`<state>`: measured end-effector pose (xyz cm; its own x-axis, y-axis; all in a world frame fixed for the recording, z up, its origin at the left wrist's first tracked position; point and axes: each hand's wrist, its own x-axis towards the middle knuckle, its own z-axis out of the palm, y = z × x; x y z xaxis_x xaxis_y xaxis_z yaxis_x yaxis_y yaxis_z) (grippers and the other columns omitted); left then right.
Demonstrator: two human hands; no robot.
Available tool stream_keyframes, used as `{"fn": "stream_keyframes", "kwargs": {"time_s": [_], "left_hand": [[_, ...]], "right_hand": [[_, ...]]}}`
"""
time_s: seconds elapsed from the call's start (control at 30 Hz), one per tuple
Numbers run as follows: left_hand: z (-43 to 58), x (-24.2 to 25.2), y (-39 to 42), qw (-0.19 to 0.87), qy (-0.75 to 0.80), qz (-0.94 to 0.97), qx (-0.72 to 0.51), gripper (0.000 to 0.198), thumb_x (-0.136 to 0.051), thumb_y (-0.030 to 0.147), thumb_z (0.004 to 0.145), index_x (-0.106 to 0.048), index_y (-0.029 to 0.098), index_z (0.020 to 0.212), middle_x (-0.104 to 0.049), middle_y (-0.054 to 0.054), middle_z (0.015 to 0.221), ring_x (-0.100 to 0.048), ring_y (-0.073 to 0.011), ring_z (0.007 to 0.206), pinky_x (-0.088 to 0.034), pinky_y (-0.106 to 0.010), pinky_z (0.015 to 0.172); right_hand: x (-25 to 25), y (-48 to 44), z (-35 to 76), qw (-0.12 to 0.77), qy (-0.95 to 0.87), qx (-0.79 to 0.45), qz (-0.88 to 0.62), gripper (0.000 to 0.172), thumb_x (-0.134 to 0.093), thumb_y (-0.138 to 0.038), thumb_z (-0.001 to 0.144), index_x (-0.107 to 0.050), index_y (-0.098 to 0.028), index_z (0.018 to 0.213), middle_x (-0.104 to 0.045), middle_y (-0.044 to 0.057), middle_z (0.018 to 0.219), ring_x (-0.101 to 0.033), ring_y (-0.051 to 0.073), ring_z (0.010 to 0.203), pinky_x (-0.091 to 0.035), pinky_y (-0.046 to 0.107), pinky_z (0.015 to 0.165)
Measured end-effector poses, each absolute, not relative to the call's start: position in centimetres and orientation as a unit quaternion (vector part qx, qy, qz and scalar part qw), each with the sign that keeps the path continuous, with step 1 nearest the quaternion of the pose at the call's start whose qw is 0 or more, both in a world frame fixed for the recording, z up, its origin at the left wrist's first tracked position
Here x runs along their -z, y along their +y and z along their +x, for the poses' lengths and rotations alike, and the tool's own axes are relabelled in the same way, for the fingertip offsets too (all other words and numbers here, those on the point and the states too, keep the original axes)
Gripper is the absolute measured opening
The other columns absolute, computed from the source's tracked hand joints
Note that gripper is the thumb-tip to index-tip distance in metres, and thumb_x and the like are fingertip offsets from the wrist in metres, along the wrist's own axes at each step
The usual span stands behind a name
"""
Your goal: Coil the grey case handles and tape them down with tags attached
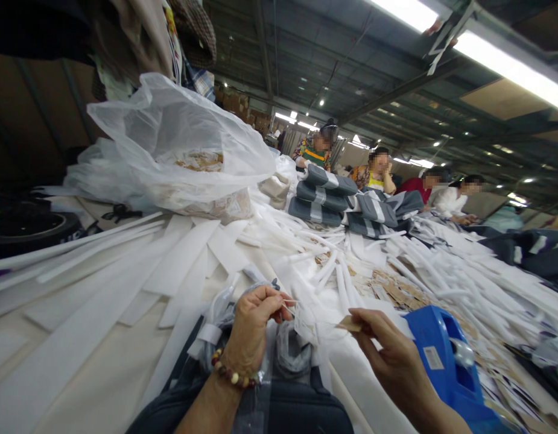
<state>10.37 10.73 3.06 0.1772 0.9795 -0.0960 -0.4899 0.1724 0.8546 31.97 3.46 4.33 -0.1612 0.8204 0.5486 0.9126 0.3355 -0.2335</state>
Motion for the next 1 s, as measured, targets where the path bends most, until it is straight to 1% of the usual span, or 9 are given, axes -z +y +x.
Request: {"fn": "stream_keyframes", "kwargs": {"time_s": [0.1, 0.27, 0.4, 0.5, 0.6, 0.7, 0.73, 0.87, 1.0], "left_hand": [[10.3, -3.2, 10.7, 0.685, 0.341, 0.326, -0.556, 0.014, -0.062, 0.026, 0.057, -0.063, 0.013, 0.055, -0.065, -0.003, 0.053, -0.052, -0.0090, 0.047, -0.036, -0.020, 0.048], [10.3, -3.1, 10.7, 0.705, 0.311, 0.281, -0.572, 0.012, -0.062, 0.025, 0.058, -0.057, 0.015, 0.054, -0.067, -0.004, 0.055, -0.053, -0.0099, 0.043, -0.035, -0.020, 0.044], [10.1, -3.2, 10.7, 0.731, 0.277, 0.270, -0.563, 0.011, -0.060, 0.024, 0.061, -0.054, 0.015, 0.059, -0.069, -0.007, 0.059, -0.055, -0.0112, 0.042, -0.035, -0.021, 0.044], [10.0, -3.5, 10.5, 0.751, 0.235, 0.285, -0.547, 0.011, -0.059, 0.022, 0.064, -0.053, 0.015, 0.061, -0.071, -0.010, 0.064, -0.056, -0.0116, 0.043, -0.035, -0.020, 0.045], [9.8, -3.8, 10.2, 0.776, 0.178, 0.303, -0.524, 0.010, -0.058, 0.021, 0.069, -0.053, 0.014, 0.063, -0.073, -0.014, 0.077, -0.060, -0.0133, 0.047, -0.036, -0.020, 0.047], [9.4, -3.8, 9.8, 0.805, 0.107, 0.311, -0.494, 0.009, -0.058, 0.018, 0.071, -0.054, 0.014, 0.064, -0.071, -0.016, 0.094, -0.061, -0.0140, 0.053, -0.039, -0.021, 0.049], [9.3, -3.8, 9.7, 0.813, 0.084, 0.314, -0.484, 0.010, -0.058, 0.018, 0.071, -0.054, 0.013, 0.064, -0.070, -0.016, 0.098, -0.061, -0.0139, 0.054, -0.039, -0.021, 0.049], [9.0, -3.6, 9.7, 0.823, 0.020, 0.324, -0.466, 0.009, -0.059, 0.018, 0.072, -0.056, 0.013, 0.065, -0.069, -0.016, 0.103, -0.061, -0.0143, 0.055, -0.041, -0.022, 0.049], [8.9, -3.6, 9.8, 0.826, -0.010, 0.321, -0.462, 0.009, -0.059, 0.019, 0.072, -0.059, 0.013, 0.066, -0.069, -0.015, 0.102, -0.061, -0.0153, 0.058, -0.042, -0.024, 0.052]], "right_hand": [[-4.0, 3.5, 32.3, 0.286, -0.765, 0.171, -0.551, 0.009, -0.052, -0.019, 0.088, -0.060, -0.019, 0.091, -0.064, 0.004, 0.082, -0.063, 0.012, 0.067, -0.046, 0.020, 0.060], [-4.2, 3.4, 31.4, 0.246, -0.768, 0.305, -0.507, 0.009, -0.055, -0.017, 0.087, -0.063, -0.019, 0.086, -0.068, 0.002, 0.078, -0.059, 0.012, 0.059, -0.038, 0.024, 0.058], [-4.2, 3.7, 30.4, 0.254, -0.753, 0.330, -0.510, 0.006, -0.057, -0.016, 0.084, -0.060, -0.019, 0.079, -0.066, 0.000, 0.069, -0.053, 0.012, 0.052, -0.034, 0.026, 0.054], [-4.2, 4.1, 30.0, 0.281, -0.743, 0.316, -0.519, 0.012, -0.056, -0.014, 0.082, -0.052, -0.019, 0.072, -0.064, 0.003, 0.071, -0.056, 0.015, 0.060, -0.038, 0.027, 0.059], [-4.4, 4.1, 29.6, 0.335, -0.754, 0.211, -0.524, 0.016, -0.050, -0.013, 0.083, -0.043, -0.021, 0.071, -0.064, 0.008, 0.089, -0.061, 0.018, 0.077, -0.044, 0.029, 0.067], [-4.4, 3.5, 29.1, 0.389, -0.749, 0.009, -0.536, 0.018, -0.044, -0.012, 0.085, -0.038, -0.022, 0.072, -0.060, 0.010, 0.106, -0.062, 0.017, 0.086, -0.047, 0.027, 0.067], [-4.5, 3.3, 28.9, 0.406, -0.743, -0.049, -0.529, 0.018, -0.044, -0.012, 0.085, -0.037, -0.022, 0.072, -0.059, 0.009, 0.105, -0.062, 0.016, 0.085, -0.047, 0.026, 0.067], [-4.9, 2.9, 27.6, 0.466, -0.711, -0.192, -0.490, 0.020, -0.050, -0.014, 0.079, -0.035, -0.022, 0.068, -0.051, 0.002, 0.081, -0.053, 0.013, 0.072, -0.043, 0.024, 0.062], [-5.8, 3.1, 26.4, 0.488, -0.651, -0.322, -0.484, 0.032, -0.067, -0.025, 0.071, -0.035, -0.021, 0.067, -0.044, 0.000, 0.080, -0.042, 0.010, 0.065, -0.034, 0.020, 0.051]]}}
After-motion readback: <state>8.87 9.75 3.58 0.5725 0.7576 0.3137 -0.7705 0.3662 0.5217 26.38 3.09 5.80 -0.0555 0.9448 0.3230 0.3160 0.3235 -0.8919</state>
